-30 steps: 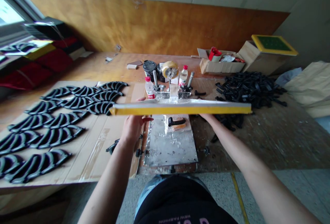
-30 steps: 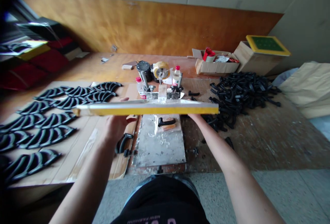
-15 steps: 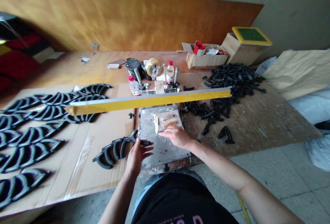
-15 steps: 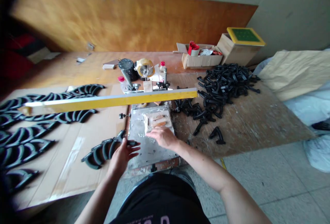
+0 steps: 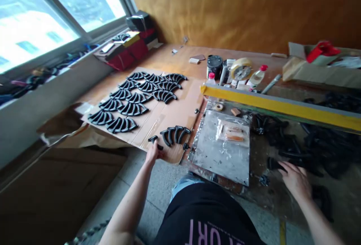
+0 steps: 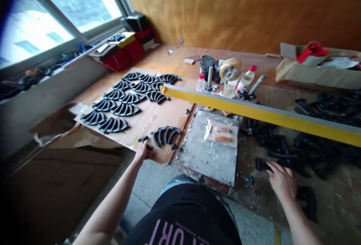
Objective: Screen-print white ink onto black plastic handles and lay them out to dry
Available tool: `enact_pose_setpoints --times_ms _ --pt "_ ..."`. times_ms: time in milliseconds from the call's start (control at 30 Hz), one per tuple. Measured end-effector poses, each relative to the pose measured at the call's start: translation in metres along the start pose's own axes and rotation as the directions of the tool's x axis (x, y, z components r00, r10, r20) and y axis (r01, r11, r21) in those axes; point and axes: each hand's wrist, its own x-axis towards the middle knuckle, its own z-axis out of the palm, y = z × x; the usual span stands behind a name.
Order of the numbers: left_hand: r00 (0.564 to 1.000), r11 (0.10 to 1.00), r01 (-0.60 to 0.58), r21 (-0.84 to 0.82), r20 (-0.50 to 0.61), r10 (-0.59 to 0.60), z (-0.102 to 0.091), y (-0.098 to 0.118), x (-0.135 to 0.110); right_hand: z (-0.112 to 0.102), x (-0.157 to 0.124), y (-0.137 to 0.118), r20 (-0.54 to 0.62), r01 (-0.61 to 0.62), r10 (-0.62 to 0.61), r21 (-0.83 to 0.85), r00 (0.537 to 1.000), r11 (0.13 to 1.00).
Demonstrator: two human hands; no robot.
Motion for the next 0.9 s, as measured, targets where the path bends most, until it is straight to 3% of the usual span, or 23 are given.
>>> enact_pose_setpoints --times_ms 133,233,533,733,900 --pt "0.999 0.999 -0.014 0.033 0.043 0.012 0.0 -0.005 0.01 -0.005 0.02 -0.018 -0.047 0.046 -0.048 -0.054 0.998 0.997" --pt "0.998 0.999 -0.007 0.035 0.056 0.005 -0.002 -0.008 0.015 -0.013 0.042 -0.037 -0.087 0.109 -0.107 0.016 0.99 0.994" --pt "0.998 0.995 0.059 -0.081 0.002 -0.059 -0.005 -0.007 0.009 -0.047 0.109 -0.146 -0.101 0.279 -0.262 0.218 0.96 0.935" --pt "0.997 0.977 0.035 -0.212 -0.061 -0.049 -0.002 0.003 -0.013 -0.05 0.138 -0.196 0.079 0.323 -0.335 0.141 0.939 0.936" --pt "0.997 0.95 -0.063 -0.306 -0.059 0.047 0.013 0.02 -0.04 -0.047 0.149 -0.223 0.231 0.363 -0.385 0.133 0.893 0.922"
